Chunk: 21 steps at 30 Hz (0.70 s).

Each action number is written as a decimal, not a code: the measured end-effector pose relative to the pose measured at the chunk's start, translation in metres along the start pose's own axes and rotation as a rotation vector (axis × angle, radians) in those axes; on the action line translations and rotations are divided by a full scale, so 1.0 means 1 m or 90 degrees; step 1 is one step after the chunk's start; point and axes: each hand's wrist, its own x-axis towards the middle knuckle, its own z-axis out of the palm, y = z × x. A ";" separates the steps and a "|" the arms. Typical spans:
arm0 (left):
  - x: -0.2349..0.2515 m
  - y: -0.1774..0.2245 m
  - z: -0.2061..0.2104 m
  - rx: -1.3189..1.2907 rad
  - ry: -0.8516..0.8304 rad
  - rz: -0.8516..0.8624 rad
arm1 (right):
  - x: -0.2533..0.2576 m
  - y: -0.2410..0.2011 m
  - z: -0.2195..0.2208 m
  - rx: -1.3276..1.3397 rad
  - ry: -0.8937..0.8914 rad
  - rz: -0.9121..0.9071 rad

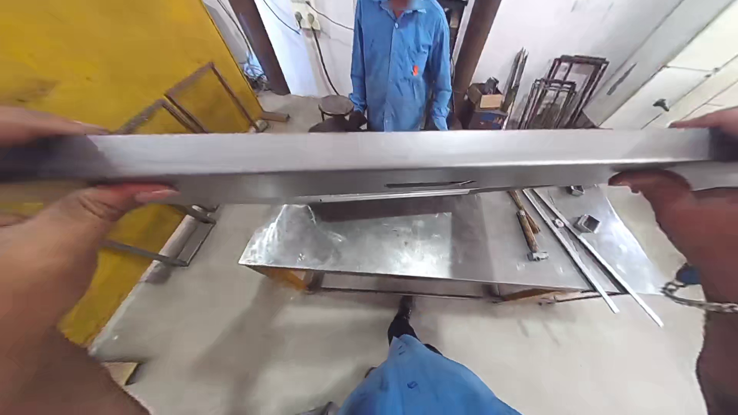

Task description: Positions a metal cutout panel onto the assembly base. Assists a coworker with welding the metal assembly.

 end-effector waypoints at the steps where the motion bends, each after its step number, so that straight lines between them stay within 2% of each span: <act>1: 0.000 0.031 0.016 0.057 0.021 0.003 | -0.007 -0.020 -0.006 -0.004 0.002 0.000; 2: -0.003 0.052 0.025 0.123 0.030 0.030 | -0.016 -0.037 -0.011 -0.001 -0.009 -0.003; 4: -0.026 0.053 0.029 0.206 0.026 0.073 | -0.036 -0.062 -0.019 0.020 -0.039 -0.004; 7: -0.071 0.052 0.042 0.240 0.022 0.014 | -0.081 -0.087 -0.019 0.060 -0.090 0.032; 12: -0.144 0.051 0.083 0.278 0.019 -0.021 | -0.164 -0.112 0.006 0.046 -0.184 0.081; 17: -0.213 0.014 0.127 0.373 -0.041 -0.105 | -0.239 -0.131 0.056 0.060 -0.308 0.086; 21: -0.253 -0.034 0.159 0.433 -0.195 -0.118 | -0.295 -0.129 0.115 0.112 -0.440 0.074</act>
